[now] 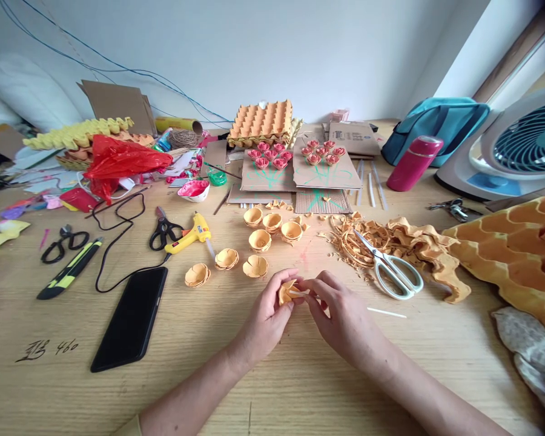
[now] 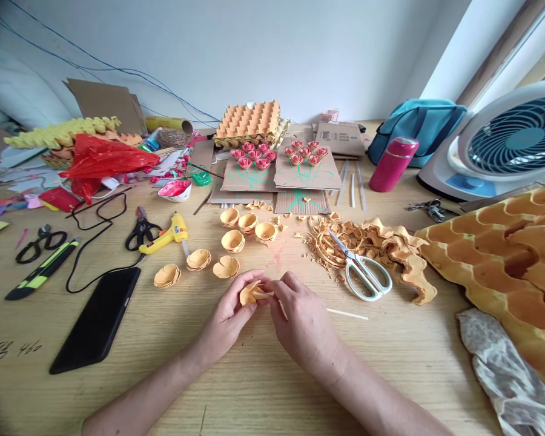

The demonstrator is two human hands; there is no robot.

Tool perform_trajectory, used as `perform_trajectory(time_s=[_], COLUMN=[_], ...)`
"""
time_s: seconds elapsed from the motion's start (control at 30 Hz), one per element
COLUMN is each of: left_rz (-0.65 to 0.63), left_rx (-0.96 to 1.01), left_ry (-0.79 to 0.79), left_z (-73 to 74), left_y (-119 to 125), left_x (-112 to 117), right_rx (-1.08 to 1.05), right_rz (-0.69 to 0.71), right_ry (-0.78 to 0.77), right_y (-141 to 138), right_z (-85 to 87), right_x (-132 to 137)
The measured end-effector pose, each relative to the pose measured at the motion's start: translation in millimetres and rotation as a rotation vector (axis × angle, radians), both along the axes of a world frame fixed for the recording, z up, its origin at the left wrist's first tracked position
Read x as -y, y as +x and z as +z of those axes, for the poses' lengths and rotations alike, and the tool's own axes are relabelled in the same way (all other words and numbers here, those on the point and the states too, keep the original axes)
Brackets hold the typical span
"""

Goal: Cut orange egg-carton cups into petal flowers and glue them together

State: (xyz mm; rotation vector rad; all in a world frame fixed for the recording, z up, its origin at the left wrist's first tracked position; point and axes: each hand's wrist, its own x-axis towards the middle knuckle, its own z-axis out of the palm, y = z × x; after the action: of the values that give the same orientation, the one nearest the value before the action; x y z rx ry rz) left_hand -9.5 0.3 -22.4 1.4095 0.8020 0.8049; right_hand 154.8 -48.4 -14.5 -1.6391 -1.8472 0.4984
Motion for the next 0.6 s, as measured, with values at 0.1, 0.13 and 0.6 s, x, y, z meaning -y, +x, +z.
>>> perform_trajectory(time_s=[0.1,0.13,0.6], left_rz=[-0.033,-0.043,-0.015], left_rx=[0.0,0.01,0.014], left_ry=[-0.019,-0.035,-0.207], left_z=[1.1,0.7,5.8], left_y=[0.3,0.6,-4.6], left_x=[0.5,1.2,-2.8], right_rx=[0.051,0.07,0.233], right_rz=[0.005,0.0,-0.007], right_ry=[-0.004,0.007,0.131], right_y=[-0.2,0.0,4.6], right_z=[-0.3,-0.9,-0.6], right_x=[-0.5,-0.9,-2.0])
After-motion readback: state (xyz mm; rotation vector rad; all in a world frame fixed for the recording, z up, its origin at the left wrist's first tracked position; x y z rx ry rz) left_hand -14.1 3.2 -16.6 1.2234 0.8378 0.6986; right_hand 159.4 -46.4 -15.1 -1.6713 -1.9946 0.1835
